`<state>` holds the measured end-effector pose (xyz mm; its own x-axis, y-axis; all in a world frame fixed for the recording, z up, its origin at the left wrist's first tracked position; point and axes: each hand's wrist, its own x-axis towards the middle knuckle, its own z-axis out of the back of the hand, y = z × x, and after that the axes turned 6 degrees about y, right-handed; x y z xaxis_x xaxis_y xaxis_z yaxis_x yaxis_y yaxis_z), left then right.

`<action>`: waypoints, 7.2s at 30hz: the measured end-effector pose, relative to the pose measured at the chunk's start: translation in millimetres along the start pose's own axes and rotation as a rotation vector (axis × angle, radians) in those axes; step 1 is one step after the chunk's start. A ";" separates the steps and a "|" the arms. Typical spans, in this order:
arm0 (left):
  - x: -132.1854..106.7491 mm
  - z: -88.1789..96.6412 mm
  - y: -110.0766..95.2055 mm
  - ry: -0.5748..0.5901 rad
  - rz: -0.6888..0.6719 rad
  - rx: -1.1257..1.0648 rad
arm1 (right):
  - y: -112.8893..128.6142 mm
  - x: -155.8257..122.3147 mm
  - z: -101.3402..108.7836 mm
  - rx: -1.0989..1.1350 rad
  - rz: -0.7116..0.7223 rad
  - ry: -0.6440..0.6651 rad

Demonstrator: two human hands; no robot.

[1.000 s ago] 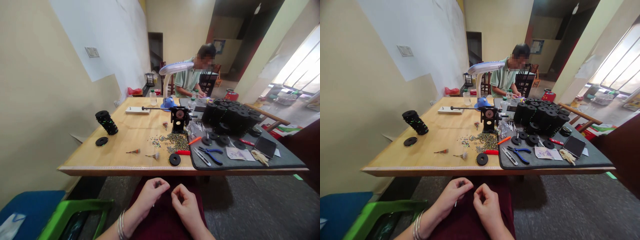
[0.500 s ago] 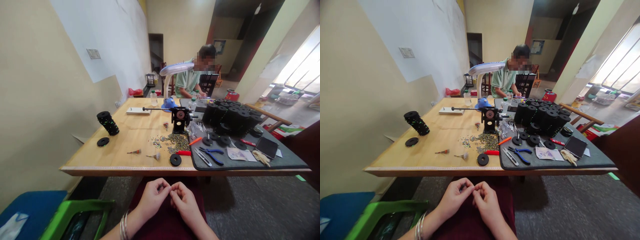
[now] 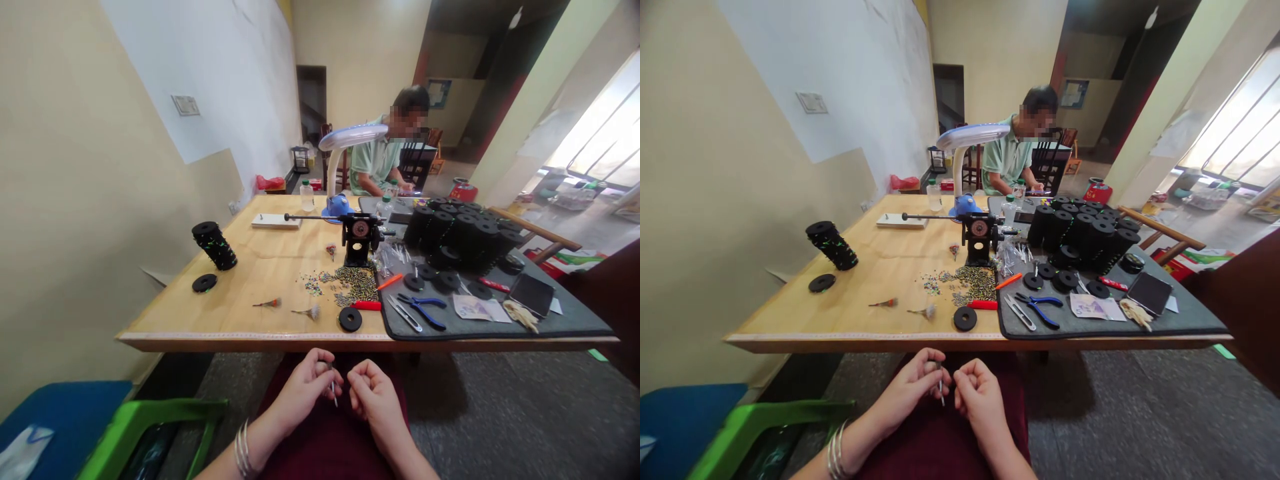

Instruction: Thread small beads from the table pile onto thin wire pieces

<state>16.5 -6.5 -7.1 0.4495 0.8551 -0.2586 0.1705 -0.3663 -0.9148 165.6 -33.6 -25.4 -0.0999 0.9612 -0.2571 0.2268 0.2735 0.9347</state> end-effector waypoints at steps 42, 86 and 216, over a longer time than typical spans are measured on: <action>-1.8 -8.7 1.8 0.014 0.141 -0.154 | -11.8 6.7 0.8 -0.121 0.047 0.025; -1.6 -5.0 2.4 -0.063 -0.035 0.138 | 1.6 -3.4 -3.0 0.025 -0.188 0.134; 76.4 101.6 -136.1 -0.354 -0.155 1.672 | -6.2 9.4 11.6 0.020 0.002 -0.023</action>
<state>-61.5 146.0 66.0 0.2782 0.9604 0.0165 -0.9437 0.2765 -0.1816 174.6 -25.8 -36.4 -0.0776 0.9623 -0.2608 0.2462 0.2719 0.9303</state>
